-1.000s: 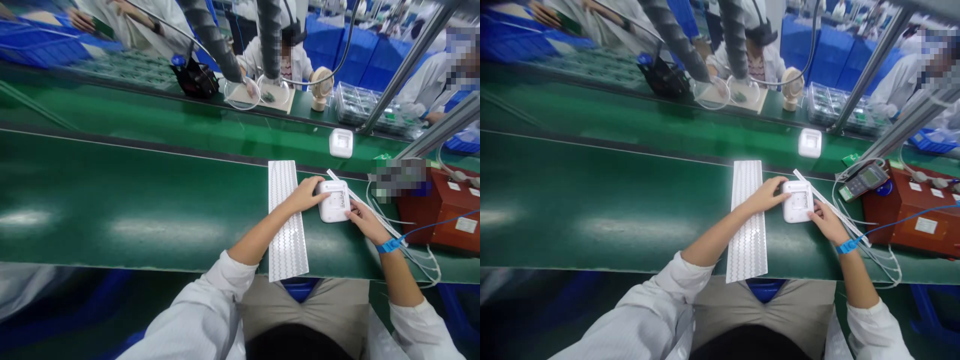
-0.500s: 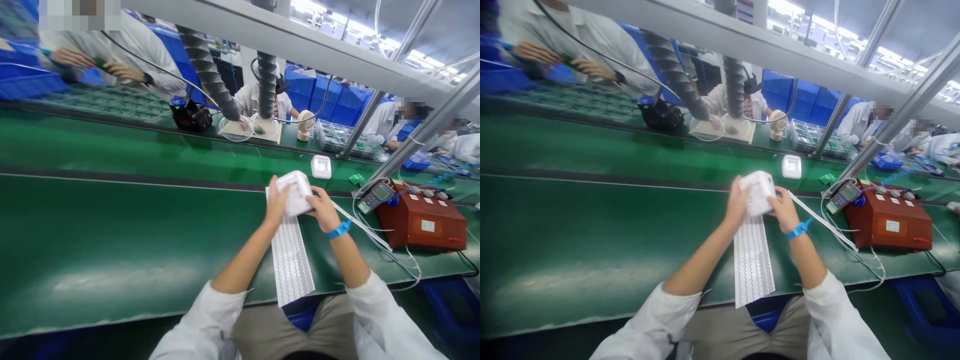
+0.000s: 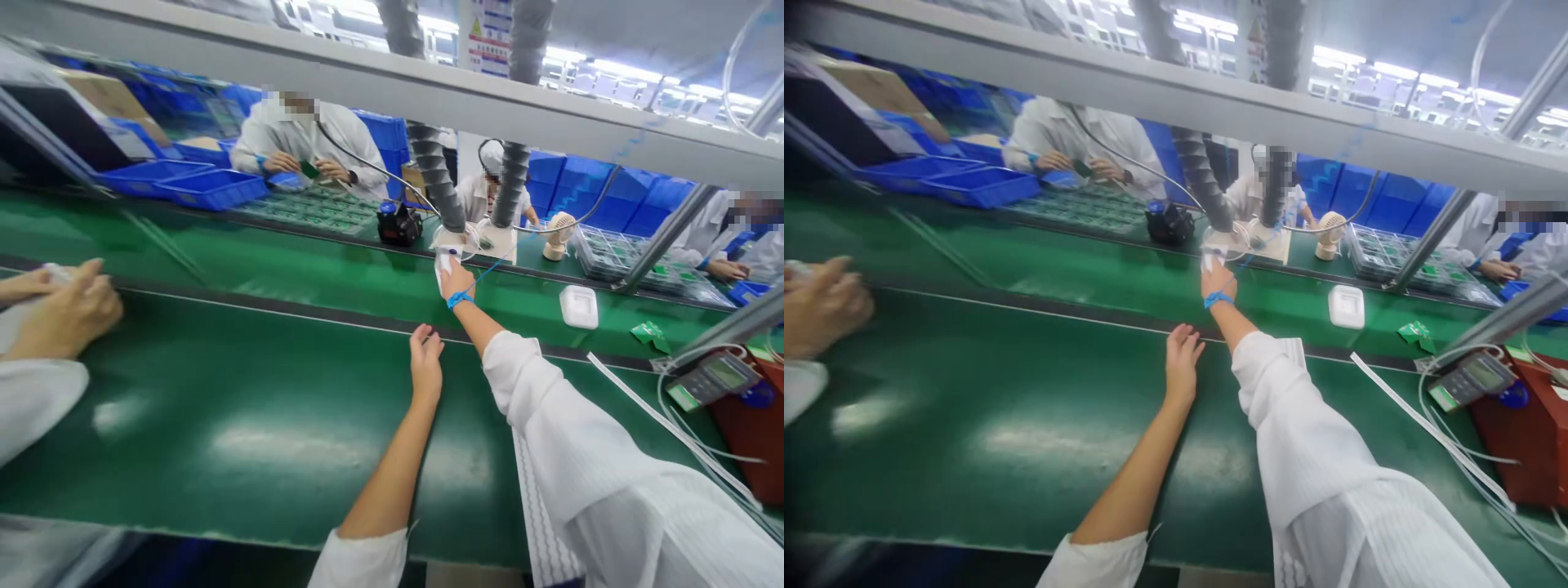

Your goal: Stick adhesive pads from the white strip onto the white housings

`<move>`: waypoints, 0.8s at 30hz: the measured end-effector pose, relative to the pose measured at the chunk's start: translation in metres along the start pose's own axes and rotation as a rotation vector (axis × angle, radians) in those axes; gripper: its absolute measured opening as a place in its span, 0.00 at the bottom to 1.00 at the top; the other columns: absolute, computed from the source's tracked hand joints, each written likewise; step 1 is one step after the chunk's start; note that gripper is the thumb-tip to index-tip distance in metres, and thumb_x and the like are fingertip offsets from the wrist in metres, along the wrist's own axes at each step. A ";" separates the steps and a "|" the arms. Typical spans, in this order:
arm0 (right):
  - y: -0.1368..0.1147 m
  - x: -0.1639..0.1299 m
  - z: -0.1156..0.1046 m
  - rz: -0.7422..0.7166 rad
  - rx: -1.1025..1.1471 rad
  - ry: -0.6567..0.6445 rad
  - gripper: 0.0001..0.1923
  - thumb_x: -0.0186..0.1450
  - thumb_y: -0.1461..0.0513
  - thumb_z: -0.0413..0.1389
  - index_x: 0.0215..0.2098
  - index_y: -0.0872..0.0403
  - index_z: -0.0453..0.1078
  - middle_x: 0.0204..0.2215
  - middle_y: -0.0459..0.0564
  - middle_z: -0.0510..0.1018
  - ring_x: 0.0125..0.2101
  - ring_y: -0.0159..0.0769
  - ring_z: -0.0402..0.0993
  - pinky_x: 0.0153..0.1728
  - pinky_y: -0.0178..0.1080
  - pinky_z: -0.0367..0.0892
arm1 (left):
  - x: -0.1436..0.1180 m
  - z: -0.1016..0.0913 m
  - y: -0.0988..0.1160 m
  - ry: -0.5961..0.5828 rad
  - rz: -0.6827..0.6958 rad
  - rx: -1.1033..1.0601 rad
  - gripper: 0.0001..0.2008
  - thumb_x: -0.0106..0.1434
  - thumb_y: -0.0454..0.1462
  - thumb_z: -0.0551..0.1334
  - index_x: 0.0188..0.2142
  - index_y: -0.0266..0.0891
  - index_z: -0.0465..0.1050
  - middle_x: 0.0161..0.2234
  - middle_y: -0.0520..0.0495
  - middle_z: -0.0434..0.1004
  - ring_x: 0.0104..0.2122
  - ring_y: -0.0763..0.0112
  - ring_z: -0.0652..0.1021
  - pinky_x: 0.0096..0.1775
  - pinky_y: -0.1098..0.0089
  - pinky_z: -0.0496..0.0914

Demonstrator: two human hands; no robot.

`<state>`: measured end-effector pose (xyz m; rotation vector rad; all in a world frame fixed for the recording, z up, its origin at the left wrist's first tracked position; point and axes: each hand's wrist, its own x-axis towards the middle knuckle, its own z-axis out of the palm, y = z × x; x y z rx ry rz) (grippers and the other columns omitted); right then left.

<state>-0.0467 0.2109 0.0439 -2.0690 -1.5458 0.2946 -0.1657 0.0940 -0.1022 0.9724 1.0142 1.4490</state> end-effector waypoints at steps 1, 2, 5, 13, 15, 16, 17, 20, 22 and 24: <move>-0.005 0.007 0.006 0.021 -0.013 -0.008 0.29 0.85 0.59 0.48 0.82 0.52 0.63 0.63 0.64 0.86 0.61 0.56 0.85 0.64 0.52 0.76 | 0.000 0.002 -0.002 -0.019 0.021 0.030 0.29 0.71 0.52 0.71 0.66 0.47 0.72 0.72 0.33 0.74 0.71 0.47 0.79 0.70 0.45 0.76; -0.009 0.012 0.011 0.048 -0.012 -0.014 0.29 0.85 0.60 0.47 0.82 0.54 0.63 0.63 0.66 0.85 0.61 0.55 0.85 0.63 0.52 0.77 | 0.001 0.003 -0.003 -0.039 0.040 0.056 0.28 0.71 0.50 0.72 0.66 0.47 0.73 0.72 0.33 0.75 0.70 0.47 0.80 0.71 0.45 0.76; -0.017 0.019 0.024 0.103 -0.009 -0.021 0.29 0.87 0.59 0.47 0.83 0.56 0.59 0.64 0.69 0.83 0.60 0.53 0.85 0.63 0.51 0.77 | 0.002 0.003 -0.002 -0.081 0.075 0.108 0.26 0.70 0.47 0.72 0.65 0.46 0.74 0.70 0.34 0.76 0.68 0.48 0.82 0.71 0.45 0.76; -0.014 0.020 0.032 0.010 -0.001 -0.041 0.37 0.84 0.40 0.54 0.82 0.47 0.62 0.71 0.59 0.79 0.63 0.50 0.82 0.64 0.47 0.77 | 0.007 -0.009 -0.002 -0.098 0.040 0.154 0.24 0.73 0.48 0.69 0.65 0.48 0.73 0.67 0.37 0.77 0.65 0.53 0.82 0.68 0.48 0.79; 0.013 0.011 0.013 0.032 -0.022 0.019 0.38 0.84 0.40 0.54 0.83 0.47 0.62 0.76 0.61 0.74 0.70 0.50 0.76 0.69 0.48 0.73 | 0.006 -0.009 0.000 -0.104 0.033 0.164 0.24 0.73 0.49 0.70 0.64 0.47 0.73 0.66 0.37 0.78 0.62 0.54 0.83 0.67 0.49 0.80; 0.032 0.004 0.000 0.068 -0.041 0.067 0.40 0.83 0.40 0.56 0.83 0.50 0.60 0.80 0.65 0.67 0.76 0.53 0.69 0.73 0.50 0.69 | 0.006 -0.008 0.001 -0.108 0.032 0.170 0.25 0.73 0.49 0.70 0.64 0.46 0.73 0.66 0.36 0.78 0.61 0.55 0.84 0.66 0.49 0.81; 0.056 -0.003 -0.015 0.126 -0.065 0.126 0.46 0.81 0.39 0.59 0.85 0.55 0.57 0.83 0.71 0.58 0.81 0.58 0.59 0.77 0.55 0.63 | 0.005 -0.007 0.002 -0.113 0.032 0.177 0.25 0.73 0.49 0.70 0.65 0.46 0.73 0.66 0.36 0.78 0.60 0.56 0.84 0.66 0.50 0.81; 0.140 -0.025 -0.061 0.356 -0.128 0.264 0.57 0.78 0.42 0.62 0.87 0.64 0.42 0.85 0.84 0.40 0.85 0.72 0.42 0.79 0.72 0.52 | 0.003 -0.003 0.005 -0.134 0.038 0.201 0.26 0.72 0.49 0.70 0.65 0.45 0.73 0.66 0.36 0.78 0.58 0.56 0.85 0.65 0.50 0.80; 0.193 -0.037 -0.084 0.502 -0.154 0.290 0.60 0.77 0.44 0.64 0.88 0.65 0.35 0.83 0.89 0.41 0.84 0.73 0.43 0.77 0.76 0.50 | 0.000 0.002 0.006 -0.157 0.047 0.219 0.26 0.72 0.49 0.70 0.65 0.45 0.73 0.66 0.36 0.79 0.57 0.56 0.85 0.65 0.50 0.80; 0.231 -0.044 -0.096 0.613 -0.173 0.284 0.67 0.72 0.43 0.70 0.88 0.64 0.34 0.82 0.90 0.44 0.83 0.74 0.46 0.77 0.75 0.49 | -0.004 0.008 0.007 -0.195 0.060 0.239 0.26 0.72 0.49 0.71 0.65 0.46 0.74 0.66 0.36 0.79 0.56 0.56 0.85 0.65 0.50 0.80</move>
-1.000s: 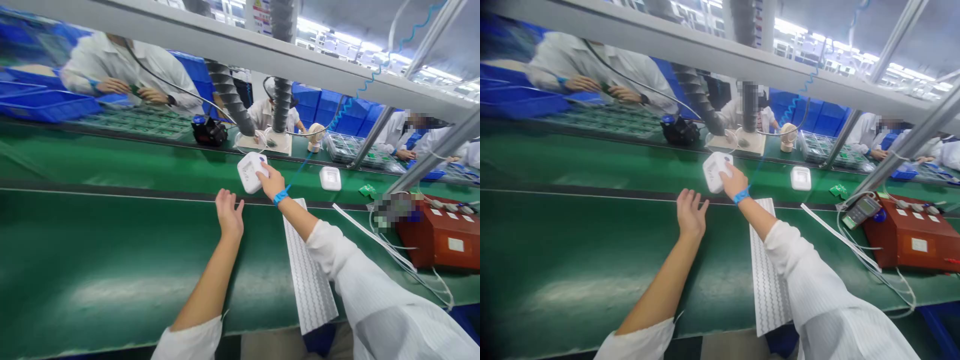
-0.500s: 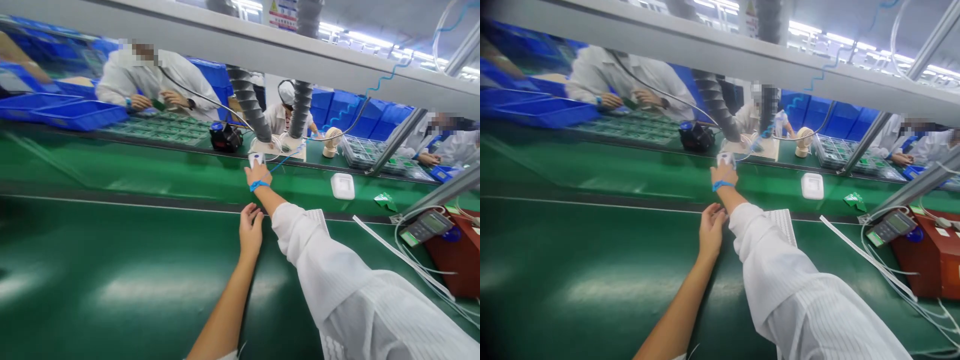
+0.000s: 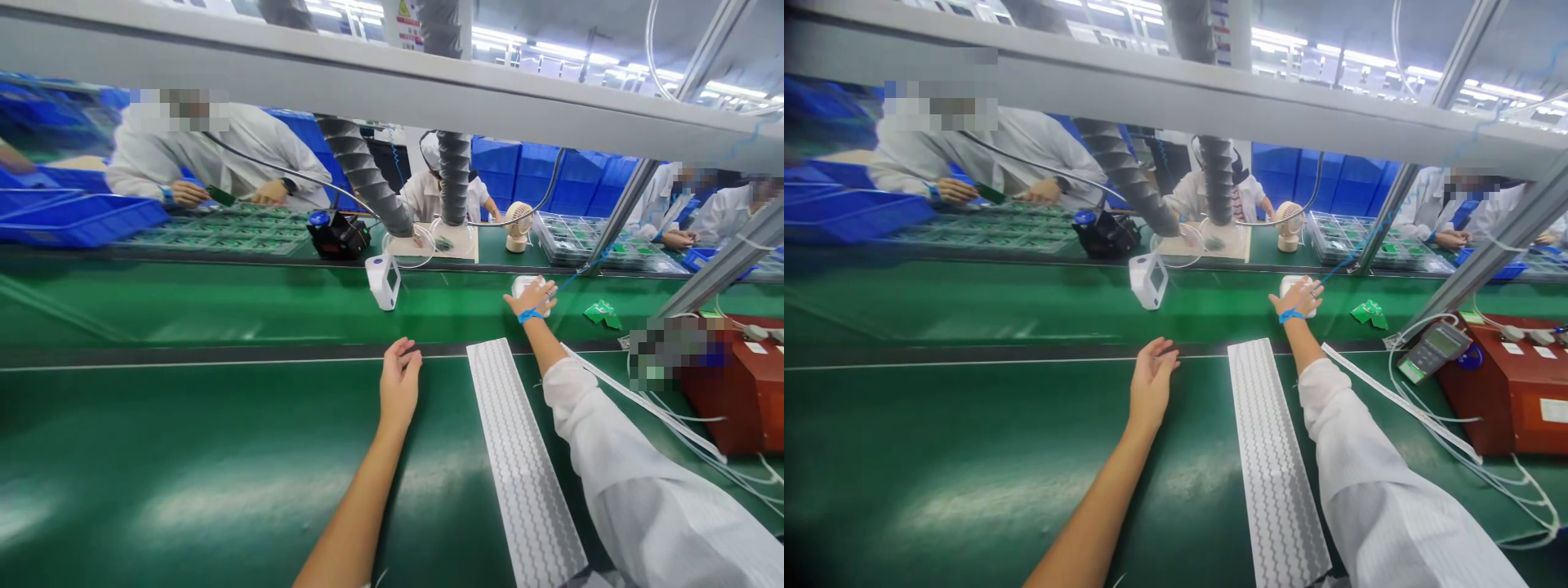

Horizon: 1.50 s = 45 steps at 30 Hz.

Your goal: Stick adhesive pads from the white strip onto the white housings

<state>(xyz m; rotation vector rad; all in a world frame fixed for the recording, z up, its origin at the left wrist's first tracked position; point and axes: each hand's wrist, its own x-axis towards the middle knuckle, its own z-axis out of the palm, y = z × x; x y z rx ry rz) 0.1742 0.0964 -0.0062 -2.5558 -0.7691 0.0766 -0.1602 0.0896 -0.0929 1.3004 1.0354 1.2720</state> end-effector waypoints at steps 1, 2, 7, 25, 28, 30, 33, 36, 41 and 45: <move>0.011 0.006 0.001 0.031 -0.011 -0.009 0.70 0.69 0.43 0.73 0.88 0.62 0.35 0.82 0.90 0.47 0.82 0.73 0.50 0.76 0.74 0.51 | -0.002 0.003 0.002 -0.022 0.009 0.011 0.25 0.72 0.48 0.71 0.64 0.45 0.74 0.66 0.35 0.80 0.56 0.55 0.85 0.64 0.49 0.80; 0.017 0.010 0.003 0.052 -0.018 -0.019 0.71 0.67 0.43 0.75 0.88 0.61 0.36 0.80 0.89 0.51 0.80 0.73 0.54 0.76 0.72 0.53 | -0.004 0.005 0.003 -0.046 0.019 0.023 0.25 0.71 0.48 0.72 0.64 0.45 0.75 0.66 0.35 0.80 0.56 0.55 0.85 0.64 0.49 0.80; 0.012 0.002 0.004 0.015 -0.010 -0.018 0.70 0.66 0.49 0.75 0.88 0.63 0.37 0.73 0.83 0.65 0.72 0.69 0.69 0.72 0.62 0.64 | -0.010 0.009 0.012 -0.137 0.052 0.055 0.25 0.69 0.48 0.74 0.62 0.44 0.78 0.62 0.35 0.82 0.57 0.52 0.84 0.64 0.48 0.79; 0.129 -0.268 -0.038 -0.956 0.513 -0.096 0.61 0.74 0.50 0.69 0.90 0.46 0.34 0.81 0.70 0.59 0.79 0.70 0.61 0.77 0.74 0.64 | -0.075 0.033 0.031 -0.402 -0.224 -0.354 0.60 0.49 0.58 0.87 0.76 0.51 0.67 0.74 0.38 0.75 0.69 0.41 0.80 0.66 0.53 0.79; 0.142 -0.270 -0.044 -0.944 0.629 -0.147 0.49 0.80 0.53 0.61 0.89 0.42 0.39 0.80 0.66 0.62 0.78 0.65 0.64 0.75 0.70 0.69 | -0.068 0.029 0.039 -0.451 -0.321 -0.462 0.60 0.48 0.63 0.85 0.75 0.49 0.70 0.72 0.39 0.78 0.69 0.39 0.80 0.66 0.49 0.79; 0.144 -0.266 -0.040 -0.890 0.732 -0.197 0.43 0.81 0.53 0.59 0.87 0.44 0.46 0.78 0.65 0.64 0.75 0.62 0.68 0.69 0.65 0.77 | -0.066 0.028 0.044 -0.492 -0.362 -0.513 0.61 0.49 0.69 0.82 0.76 0.48 0.71 0.72 0.37 0.80 0.69 0.36 0.80 0.67 0.46 0.78; 0.141 -0.259 -0.029 -0.774 0.858 -0.317 0.35 0.82 0.53 0.56 0.83 0.46 0.55 0.72 0.65 0.70 0.64 0.54 0.78 0.57 0.56 0.84 | -0.068 0.027 0.050 -0.506 -0.426 -0.537 0.67 0.48 0.77 0.77 0.77 0.46 0.71 0.70 0.37 0.82 0.64 0.35 0.83 0.58 0.48 0.83; 0.137 -0.255 -0.021 -0.655 0.873 -0.441 0.30 0.82 0.53 0.56 0.80 0.47 0.60 0.65 0.62 0.77 0.55 0.48 0.82 0.53 0.52 0.85 | -0.071 0.025 0.056 -0.499 -0.466 -0.508 0.68 0.49 0.79 0.74 0.78 0.45 0.71 0.67 0.37 0.85 0.55 0.39 0.87 0.46 0.55 0.85; 0.137 -0.252 -0.019 -0.609 0.888 -0.492 0.27 0.80 0.53 0.59 0.75 0.48 0.66 0.60 0.59 0.81 0.50 0.46 0.84 0.51 0.51 0.84 | -0.073 0.023 0.063 -0.493 -0.486 -0.554 0.64 0.51 0.77 0.75 0.76 0.43 0.74 0.62 0.38 0.88 0.47 0.48 0.88 0.39 0.61 0.84; 0.137 -0.251 -0.022 -0.602 0.880 -0.509 0.23 0.80 0.53 0.59 0.71 0.47 0.71 0.57 0.57 0.84 0.49 0.46 0.84 0.52 0.51 0.83 | -0.072 0.022 0.062 -0.502 -0.502 -0.574 0.60 0.56 0.76 0.73 0.76 0.42 0.74 0.60 0.39 0.88 0.45 0.51 0.88 0.38 0.62 0.83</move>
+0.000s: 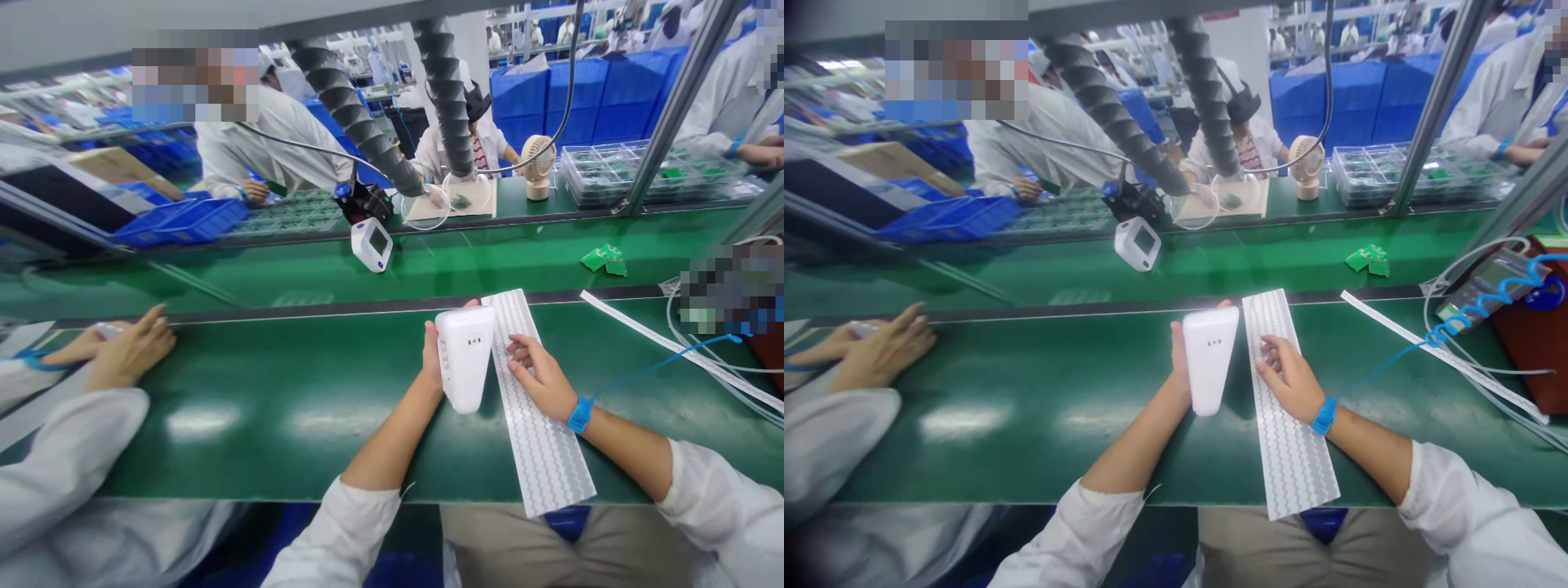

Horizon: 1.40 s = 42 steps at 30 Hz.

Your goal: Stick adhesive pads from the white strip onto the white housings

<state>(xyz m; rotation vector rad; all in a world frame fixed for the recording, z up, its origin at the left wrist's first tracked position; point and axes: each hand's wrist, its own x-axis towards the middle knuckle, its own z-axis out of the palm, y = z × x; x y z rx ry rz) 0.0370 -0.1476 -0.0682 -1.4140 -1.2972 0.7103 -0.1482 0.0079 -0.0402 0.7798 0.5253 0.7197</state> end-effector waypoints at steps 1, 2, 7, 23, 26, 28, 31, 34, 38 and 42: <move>-0.001 0.000 0.000 0.004 -0.004 -0.006 0.22 0.80 0.54 0.59 0.70 0.47 0.72 0.56 0.56 0.84 0.48 0.46 0.84 0.52 0.51 0.83 | 0.000 -0.001 0.000 0.000 -0.001 0.003 0.61 0.56 0.76 0.73 0.76 0.42 0.74 0.60 0.38 0.88 0.45 0.51 0.88 0.38 0.62 0.83; -0.002 0.001 -0.001 0.007 -0.007 -0.013 0.21 0.80 0.54 0.59 0.68 0.47 0.73 0.55 0.56 0.85 0.48 0.46 0.84 0.52 0.50 0.83 | 0.000 -0.001 -0.001 0.001 -0.002 0.008 0.61 0.56 0.76 0.72 0.76 0.41 0.73 0.60 0.38 0.88 0.44 0.50 0.88 0.38 0.61 0.83; -0.004 0.002 -0.002 0.015 0.009 -0.036 0.20 0.79 0.54 0.59 0.67 0.48 0.73 0.53 0.55 0.86 0.47 0.45 0.84 0.52 0.50 0.82 | 0.000 -0.006 -0.003 0.011 0.011 0.042 0.63 0.55 0.77 0.72 0.77 0.42 0.72 0.58 0.37 0.89 0.44 0.48 0.88 0.38 0.59 0.83; 0.002 0.003 0.003 0.019 0.013 0.047 0.19 0.76 0.58 0.59 0.63 0.48 0.74 0.48 0.53 0.87 0.44 0.43 0.85 0.50 0.48 0.82 | 0.021 -0.012 -0.011 0.139 0.155 -0.001 0.50 0.62 0.64 0.78 0.75 0.44 0.74 0.63 0.40 0.89 0.61 0.43 0.87 0.63 0.51 0.80; 0.006 0.003 0.003 0.025 -0.009 0.130 0.17 0.74 0.60 0.58 0.60 0.49 0.76 0.49 0.54 0.87 0.46 0.45 0.86 0.49 0.48 0.82 | 0.030 -0.013 -0.013 0.252 0.167 -0.072 0.41 0.67 0.58 0.77 0.73 0.43 0.76 0.61 0.41 0.90 0.60 0.48 0.88 0.64 0.55 0.79; 0.007 0.005 -0.004 0.020 -0.021 0.167 0.15 0.75 0.60 0.57 0.58 0.48 0.77 0.50 0.55 0.86 0.49 0.47 0.86 0.49 0.48 0.83 | 0.033 -0.014 -0.014 0.280 0.136 -0.100 0.39 0.68 0.57 0.77 0.71 0.42 0.78 0.61 0.40 0.90 0.59 0.48 0.88 0.64 0.54 0.80; 0.010 0.012 -0.028 -0.055 -0.144 0.138 0.13 0.77 0.59 0.57 0.56 0.48 0.78 0.50 0.55 0.86 0.49 0.49 0.85 0.51 0.51 0.81 | 0.035 -0.016 -0.015 0.260 0.125 -0.083 0.40 0.66 0.58 0.79 0.69 0.42 0.79 0.62 0.39 0.89 0.58 0.47 0.89 0.62 0.52 0.81; 0.018 0.021 -0.057 -0.188 -0.380 0.009 0.10 0.77 0.57 0.59 0.53 0.49 0.80 0.49 0.56 0.86 0.48 0.53 0.83 0.55 0.56 0.77 | 0.035 -0.017 -0.017 0.215 0.147 -0.040 0.44 0.61 0.58 0.83 0.70 0.45 0.78 0.62 0.40 0.89 0.58 0.48 0.88 0.62 0.53 0.81; 0.033 0.024 -0.074 -0.298 -0.505 -0.113 0.11 0.78 0.58 0.58 0.51 0.51 0.82 0.49 0.59 0.86 0.51 0.55 0.83 0.57 0.58 0.76 | 0.033 -0.017 -0.019 0.163 0.170 0.051 0.50 0.57 0.58 0.85 0.73 0.45 0.76 0.60 0.41 0.89 0.56 0.50 0.88 0.60 0.55 0.80; 0.043 0.024 -0.071 -0.328 -0.556 -0.127 0.11 0.80 0.59 0.57 0.51 0.51 0.82 0.49 0.59 0.85 0.51 0.55 0.83 0.57 0.58 0.75 | 0.032 -0.017 -0.019 0.109 0.192 0.139 0.50 0.54 0.58 0.86 0.71 0.45 0.77 0.59 0.40 0.89 0.54 0.53 0.87 0.57 0.59 0.79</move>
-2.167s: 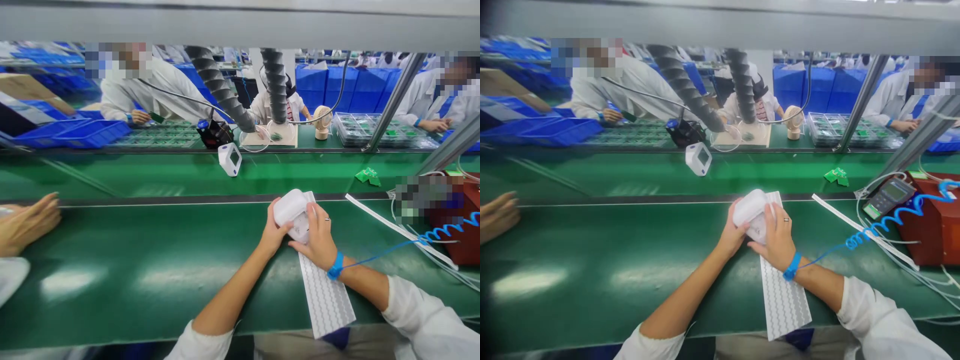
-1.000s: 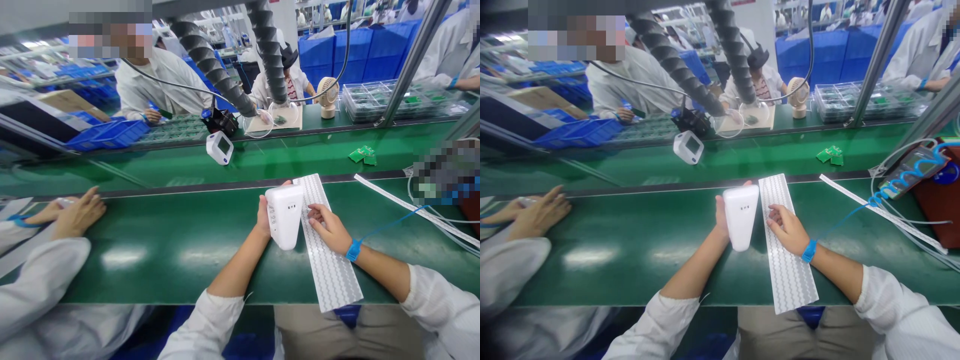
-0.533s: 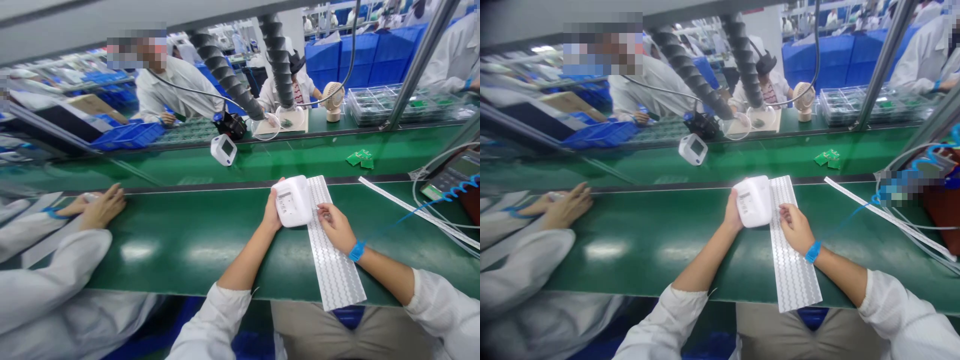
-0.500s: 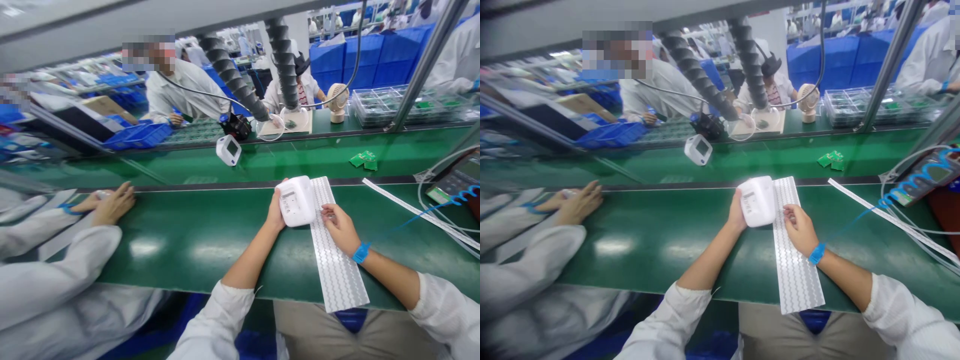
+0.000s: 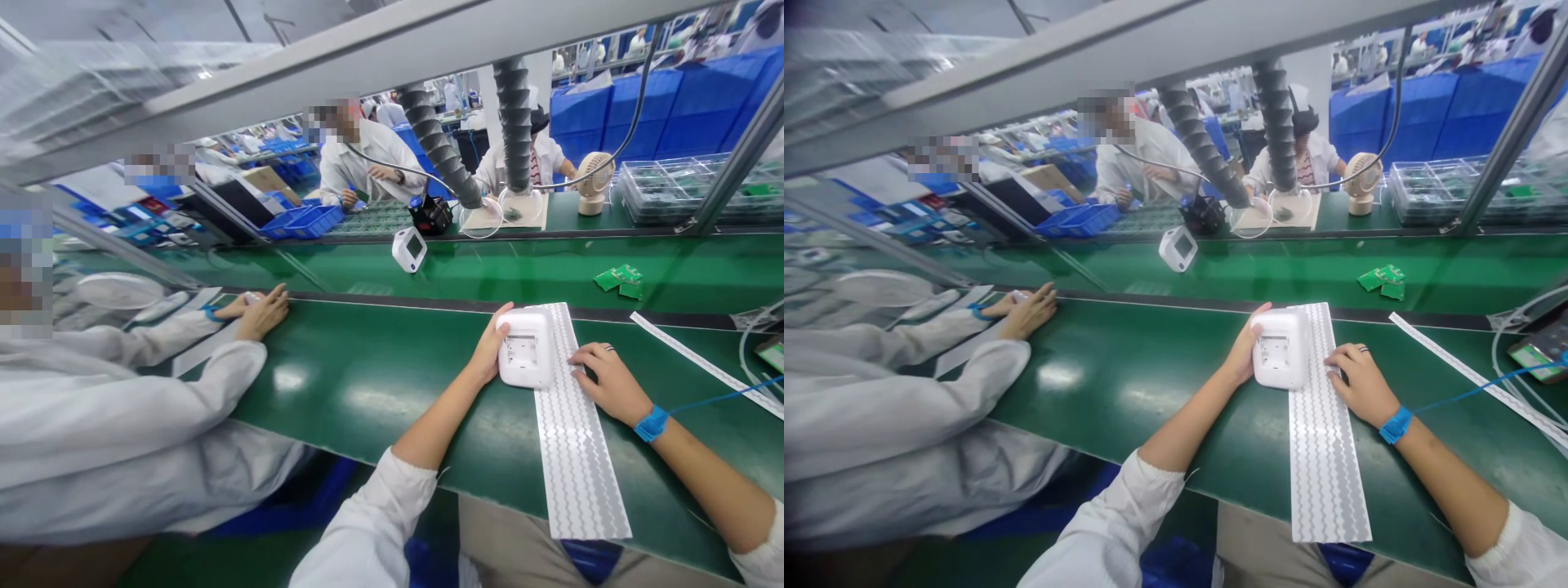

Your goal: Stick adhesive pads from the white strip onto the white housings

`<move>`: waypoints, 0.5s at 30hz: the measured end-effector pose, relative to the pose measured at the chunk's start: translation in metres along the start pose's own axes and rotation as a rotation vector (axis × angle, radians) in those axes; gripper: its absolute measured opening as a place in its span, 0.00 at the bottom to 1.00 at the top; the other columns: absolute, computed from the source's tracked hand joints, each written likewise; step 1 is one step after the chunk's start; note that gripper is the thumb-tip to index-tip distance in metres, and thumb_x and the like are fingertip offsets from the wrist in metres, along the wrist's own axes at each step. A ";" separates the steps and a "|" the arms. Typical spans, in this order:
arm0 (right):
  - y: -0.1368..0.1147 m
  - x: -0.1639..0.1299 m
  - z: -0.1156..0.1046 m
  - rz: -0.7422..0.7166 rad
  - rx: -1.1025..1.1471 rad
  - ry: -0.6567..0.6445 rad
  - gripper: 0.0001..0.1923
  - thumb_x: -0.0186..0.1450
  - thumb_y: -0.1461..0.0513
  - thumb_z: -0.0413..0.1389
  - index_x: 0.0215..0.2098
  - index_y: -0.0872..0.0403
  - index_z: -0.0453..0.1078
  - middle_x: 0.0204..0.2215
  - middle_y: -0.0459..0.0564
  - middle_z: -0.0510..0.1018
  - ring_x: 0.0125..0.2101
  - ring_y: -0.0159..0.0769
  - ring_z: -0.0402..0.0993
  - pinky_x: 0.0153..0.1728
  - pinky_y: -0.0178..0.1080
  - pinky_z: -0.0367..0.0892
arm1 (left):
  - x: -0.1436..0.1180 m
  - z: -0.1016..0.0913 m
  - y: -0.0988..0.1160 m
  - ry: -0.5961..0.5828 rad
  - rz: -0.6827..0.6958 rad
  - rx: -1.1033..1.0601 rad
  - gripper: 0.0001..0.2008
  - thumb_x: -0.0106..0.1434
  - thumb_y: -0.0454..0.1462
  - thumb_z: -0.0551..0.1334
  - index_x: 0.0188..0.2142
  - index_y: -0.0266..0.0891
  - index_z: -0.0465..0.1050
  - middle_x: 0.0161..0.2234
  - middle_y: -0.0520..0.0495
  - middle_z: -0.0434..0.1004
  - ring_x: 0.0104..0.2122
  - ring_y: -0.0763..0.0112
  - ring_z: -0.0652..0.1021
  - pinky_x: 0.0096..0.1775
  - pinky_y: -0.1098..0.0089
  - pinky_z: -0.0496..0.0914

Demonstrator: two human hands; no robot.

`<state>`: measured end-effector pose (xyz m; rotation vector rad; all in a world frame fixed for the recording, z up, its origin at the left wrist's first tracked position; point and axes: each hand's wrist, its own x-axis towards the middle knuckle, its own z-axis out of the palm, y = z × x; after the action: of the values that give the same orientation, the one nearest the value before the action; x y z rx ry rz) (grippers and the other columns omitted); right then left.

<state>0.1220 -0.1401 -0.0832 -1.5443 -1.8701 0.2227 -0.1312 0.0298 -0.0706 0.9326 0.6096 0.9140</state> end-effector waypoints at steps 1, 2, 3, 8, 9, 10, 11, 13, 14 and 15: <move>0.001 0.000 0.002 0.002 -0.006 0.006 0.11 0.80 0.60 0.56 0.52 0.51 0.82 0.49 0.59 0.85 0.50 0.55 0.83 0.56 0.57 0.75 | 0.000 0.000 0.000 -0.014 0.007 0.022 0.50 0.54 0.58 0.86 0.71 0.45 0.78 0.60 0.40 0.88 0.54 0.53 0.87 0.57 0.60 0.79; 0.001 0.000 0.003 0.005 -0.011 0.011 0.12 0.80 0.60 0.56 0.52 0.51 0.82 0.49 0.59 0.85 0.50 0.55 0.83 0.56 0.57 0.75 | 0.000 -0.001 0.000 -0.030 0.011 0.048 0.49 0.55 0.58 0.86 0.70 0.45 0.78 0.61 0.40 0.87 0.54 0.54 0.87 0.57 0.61 0.79; 0.002 0.001 0.004 0.009 -0.015 0.014 0.12 0.80 0.60 0.56 0.53 0.51 0.82 0.49 0.59 0.84 0.50 0.54 0.82 0.56 0.57 0.75 | 0.000 -0.001 0.000 -0.047 0.011 0.075 0.49 0.56 0.58 0.86 0.71 0.45 0.78 0.62 0.40 0.87 0.55 0.54 0.86 0.57 0.62 0.79; 0.000 0.005 0.002 0.028 -0.011 -0.018 0.11 0.78 0.64 0.56 0.51 0.52 0.81 0.48 0.59 0.82 0.50 0.53 0.80 0.58 0.57 0.72 | 0.000 -0.008 -0.001 -0.068 0.029 0.180 0.47 0.59 0.59 0.83 0.71 0.44 0.77 0.63 0.40 0.86 0.56 0.53 0.86 0.55 0.63 0.78; 0.000 0.007 0.002 0.027 -0.005 -0.034 0.12 0.77 0.66 0.56 0.51 0.52 0.81 0.48 0.58 0.82 0.50 0.53 0.79 0.58 0.56 0.72 | 0.001 -0.010 -0.001 -0.064 0.033 0.188 0.47 0.59 0.59 0.83 0.71 0.44 0.76 0.62 0.40 0.86 0.55 0.53 0.86 0.55 0.63 0.79; 0.000 0.009 0.001 0.025 0.001 -0.053 0.13 0.76 0.67 0.55 0.51 0.53 0.81 0.48 0.58 0.81 0.50 0.52 0.79 0.58 0.56 0.71 | 0.002 -0.012 -0.002 -0.058 0.033 0.191 0.47 0.59 0.59 0.83 0.72 0.44 0.76 0.62 0.40 0.86 0.54 0.54 0.86 0.54 0.63 0.79; 0.000 0.010 0.000 0.023 0.005 -0.072 0.13 0.76 0.68 0.55 0.50 0.53 0.81 0.48 0.58 0.81 0.50 0.52 0.78 0.58 0.55 0.70 | 0.003 -0.013 -0.002 -0.055 0.029 0.195 0.48 0.59 0.60 0.83 0.72 0.44 0.76 0.61 0.40 0.87 0.53 0.54 0.87 0.53 0.63 0.79; 0.001 0.014 0.000 0.026 0.011 -0.097 0.14 0.75 0.69 0.54 0.50 0.53 0.81 0.47 0.58 0.81 0.50 0.51 0.77 0.59 0.54 0.69 | 0.004 -0.014 -0.001 -0.054 0.019 0.202 0.49 0.59 0.60 0.83 0.72 0.44 0.75 0.60 0.40 0.87 0.52 0.55 0.87 0.52 0.63 0.80; 0.001 0.015 0.000 0.030 0.012 -0.104 0.14 0.75 0.70 0.54 0.49 0.53 0.81 0.47 0.57 0.80 0.49 0.51 0.76 0.59 0.54 0.69 | 0.004 -0.013 -0.001 -0.053 0.017 0.207 0.49 0.59 0.61 0.83 0.72 0.43 0.75 0.59 0.39 0.88 0.51 0.55 0.87 0.52 0.63 0.80; 0.001 0.016 0.000 0.033 0.014 -0.109 0.13 0.74 0.70 0.55 0.48 0.53 0.81 0.47 0.57 0.80 0.49 0.51 0.76 0.59 0.54 0.68 | 0.003 -0.013 0.000 -0.051 0.018 0.212 0.49 0.59 0.61 0.83 0.72 0.43 0.75 0.59 0.39 0.88 0.50 0.55 0.88 0.51 0.63 0.81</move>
<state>0.1223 -0.1247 -0.0773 -1.5826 -1.9231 0.3406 -0.1394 0.0380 -0.0766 1.1501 0.6638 0.8500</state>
